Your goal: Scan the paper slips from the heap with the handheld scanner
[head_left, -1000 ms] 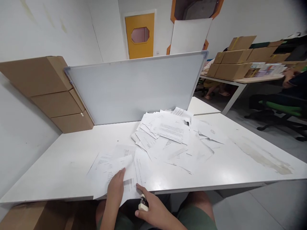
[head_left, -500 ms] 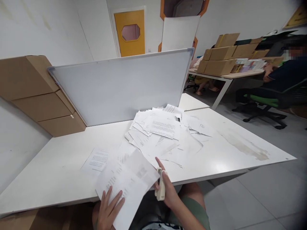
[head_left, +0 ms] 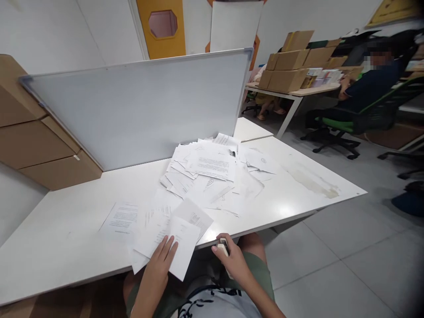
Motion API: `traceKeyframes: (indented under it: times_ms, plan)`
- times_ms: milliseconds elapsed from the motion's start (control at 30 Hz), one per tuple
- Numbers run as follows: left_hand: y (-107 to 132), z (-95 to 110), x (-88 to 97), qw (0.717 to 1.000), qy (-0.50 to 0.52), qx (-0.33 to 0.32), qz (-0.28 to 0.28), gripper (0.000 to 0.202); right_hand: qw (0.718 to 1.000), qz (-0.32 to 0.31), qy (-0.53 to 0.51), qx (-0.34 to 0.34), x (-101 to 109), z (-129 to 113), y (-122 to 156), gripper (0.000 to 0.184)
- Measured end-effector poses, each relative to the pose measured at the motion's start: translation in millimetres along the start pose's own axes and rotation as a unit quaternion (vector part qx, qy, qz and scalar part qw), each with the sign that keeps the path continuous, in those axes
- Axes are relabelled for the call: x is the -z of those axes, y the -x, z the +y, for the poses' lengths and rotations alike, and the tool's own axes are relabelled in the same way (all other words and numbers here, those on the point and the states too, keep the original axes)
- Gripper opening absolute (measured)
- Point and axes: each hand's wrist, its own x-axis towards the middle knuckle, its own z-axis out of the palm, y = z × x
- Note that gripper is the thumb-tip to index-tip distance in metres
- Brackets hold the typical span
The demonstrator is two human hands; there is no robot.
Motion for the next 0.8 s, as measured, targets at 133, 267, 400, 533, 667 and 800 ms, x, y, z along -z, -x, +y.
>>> traceKeyframes:
  times_ms: [133, 267, 400, 533, 667, 800]
  plan:
    - [5, -23, 15.8, 0.998, 0.004, -0.05, 0.035, 0.076, 0.995, -0.101, 0.009, 0.013, 14, -6, 2, 0.059]
    - [12, -47, 24.3, 0.999, -0.009, 0.031, 0.041, 0.065, 0.975, -0.218, -0.016, 0.036, 12, -16, -1, 0.076]
    - [10, -57, 21.7, 0.999, -0.001, 0.032, -0.007, 0.069, 0.958, -0.273, -0.07, 0.057, -10, -15, -7, 0.081]
    - [25, -69, 12.0, 0.999, -0.018, 0.027, -0.005, 0.072, 0.956, -0.28, -0.052, 0.069, -32, -10, -11, 0.088]
    - [59, -87, 12.7, 0.997, -0.033, 0.059, 0.045, 0.072, 0.948, -0.307, 0.012, 0.085, -45, -11, -13, 0.094]
    - [67, -72, 31.2, 0.987, -0.041, 0.109, 0.112, 0.072, 0.928, -0.348, 0.067, 0.11, -61, -16, -13, 0.105]
